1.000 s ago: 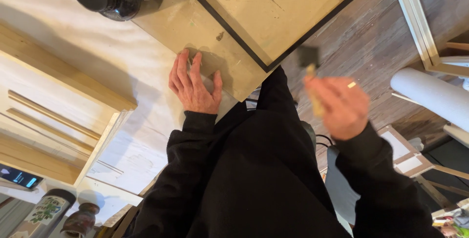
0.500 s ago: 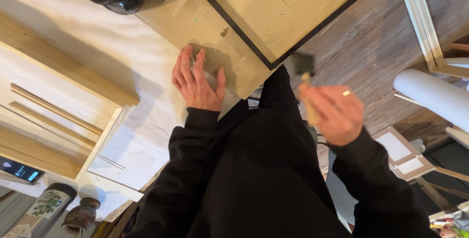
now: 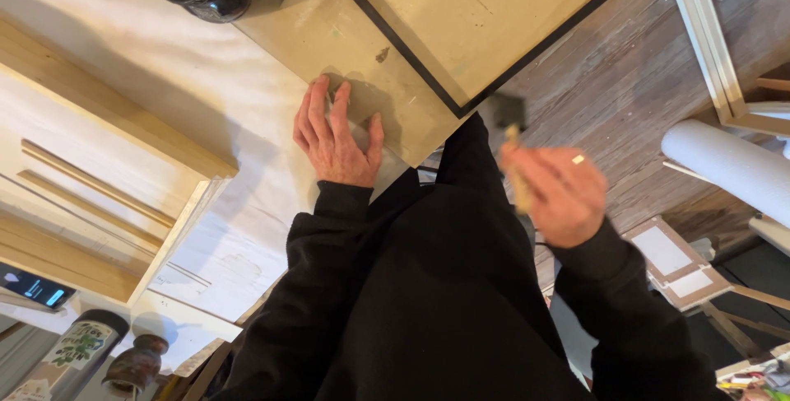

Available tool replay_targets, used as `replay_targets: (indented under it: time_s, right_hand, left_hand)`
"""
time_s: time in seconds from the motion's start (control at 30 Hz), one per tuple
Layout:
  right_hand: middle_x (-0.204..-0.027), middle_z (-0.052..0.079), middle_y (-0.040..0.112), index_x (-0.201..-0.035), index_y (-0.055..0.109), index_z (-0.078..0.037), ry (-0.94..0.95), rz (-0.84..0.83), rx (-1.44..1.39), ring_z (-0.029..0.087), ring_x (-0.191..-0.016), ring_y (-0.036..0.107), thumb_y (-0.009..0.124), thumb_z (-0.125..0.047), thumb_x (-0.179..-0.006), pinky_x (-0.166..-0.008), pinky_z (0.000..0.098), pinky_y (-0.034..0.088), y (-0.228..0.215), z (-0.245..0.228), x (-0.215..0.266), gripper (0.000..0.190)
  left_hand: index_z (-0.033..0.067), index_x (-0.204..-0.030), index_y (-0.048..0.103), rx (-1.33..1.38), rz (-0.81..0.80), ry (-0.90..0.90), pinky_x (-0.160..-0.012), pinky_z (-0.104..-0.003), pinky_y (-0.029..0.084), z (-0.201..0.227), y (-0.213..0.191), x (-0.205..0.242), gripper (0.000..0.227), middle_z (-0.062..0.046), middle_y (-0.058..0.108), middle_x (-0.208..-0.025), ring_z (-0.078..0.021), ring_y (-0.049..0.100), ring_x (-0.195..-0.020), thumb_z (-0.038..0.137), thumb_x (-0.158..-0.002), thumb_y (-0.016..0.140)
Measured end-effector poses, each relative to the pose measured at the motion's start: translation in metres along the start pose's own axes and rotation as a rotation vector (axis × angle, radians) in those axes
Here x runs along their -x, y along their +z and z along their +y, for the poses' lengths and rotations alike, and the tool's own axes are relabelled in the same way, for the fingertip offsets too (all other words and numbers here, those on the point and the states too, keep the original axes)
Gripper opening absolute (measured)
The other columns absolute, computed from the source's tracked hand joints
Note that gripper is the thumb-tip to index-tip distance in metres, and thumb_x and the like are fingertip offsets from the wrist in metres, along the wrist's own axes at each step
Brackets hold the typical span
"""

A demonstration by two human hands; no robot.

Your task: Painting the edges of wooden picture frames with black paint using a foam brush.

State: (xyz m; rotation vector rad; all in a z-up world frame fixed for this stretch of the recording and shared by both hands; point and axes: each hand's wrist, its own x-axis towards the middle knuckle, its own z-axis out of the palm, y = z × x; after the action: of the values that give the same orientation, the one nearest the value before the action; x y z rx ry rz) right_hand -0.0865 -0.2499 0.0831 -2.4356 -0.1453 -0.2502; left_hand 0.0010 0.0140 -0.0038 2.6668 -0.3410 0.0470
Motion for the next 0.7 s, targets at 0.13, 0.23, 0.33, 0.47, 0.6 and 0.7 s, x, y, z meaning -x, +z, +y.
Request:
replay_targets:
  time_s: [0.13,0.23,0.33,0.47,0.6,0.7]
  right_hand:
    - [-0.101,0.008,0.064,-0.121,0.076,-0.003,0.055,0.034,0.058,0.024,-0.086,0.063,0.085,0.002,-0.093,-0.071,0.0363,0.051,0.006,0.010,0.007,0.030]
    - [-0.096,0.008,0.064,-0.118,0.077,-0.001,-0.003,-0.036,0.008,0.022,-0.081,0.063,0.085,0.001,-0.088,-0.068,0.0368,0.050,0.013,0.001,0.006,0.031]
    - [-0.094,0.008,0.065,-0.115,0.076,0.002,-0.039,-0.091,-0.056,0.021,-0.078,0.063,0.085,0.001,-0.085,-0.063,0.0365,0.048,0.012,-0.012,0.005,0.031]
    - [-0.097,0.007,0.063,-0.116,0.075,-0.002,0.022,-0.011,-0.020,0.025,-0.084,0.064,0.085,0.002,-0.086,-0.070,0.0369,0.052,0.002,-0.012,-0.001,0.032]
    - [-0.101,0.010,0.062,-0.119,0.074,-0.001,0.068,0.028,0.036,0.026,-0.087,0.064,0.086,0.005,-0.090,-0.073,0.0383,0.051,0.002,-0.006,-0.004,0.031]
    - [-0.097,0.009,0.064,-0.116,0.075,0.000,0.025,-0.047,-0.020,0.025,-0.082,0.064,0.085,0.005,-0.085,-0.069,0.0378,0.052,0.009,-0.016,-0.005,0.033]
  left_hand:
    - [0.0094,-0.145,0.053,0.012,0.015,0.002,-0.122,-0.050,0.030,0.000,0.000,0.003,0.059,-0.014,0.044,-0.157,-0.0356,0.042,-0.146,0.027,-0.094,0.078]
    - [0.0094,-0.145,0.053,0.007,0.010,-0.002,-0.122,-0.050,0.030,-0.001,0.001,0.001,0.059,-0.015,0.044,-0.157,-0.0359,0.042,-0.146,0.027,-0.094,0.078]
    - [0.0090,-0.145,0.053,0.013,0.004,0.002,-0.122,-0.050,0.029,0.000,0.000,0.002,0.059,-0.015,0.044,-0.157,-0.0359,0.042,-0.146,0.027,-0.095,0.077]
    - [0.0097,-0.145,0.053,0.002,0.008,-0.001,-0.121,-0.050,0.029,-0.002,-0.001,0.002,0.059,-0.015,0.044,-0.156,-0.0361,0.042,-0.146,0.028,-0.094,0.077]
    - [0.0098,-0.145,0.053,0.023,0.011,0.001,-0.122,-0.049,0.030,0.000,0.002,0.001,0.059,-0.014,0.044,-0.157,-0.0344,0.043,-0.146,0.028,-0.095,0.078]
    - [0.0087,-0.146,0.052,0.009,0.003,-0.001,-0.122,-0.050,0.029,-0.002,-0.001,0.001,0.059,-0.015,0.043,-0.157,-0.0358,0.041,-0.146,0.027,-0.095,0.077]
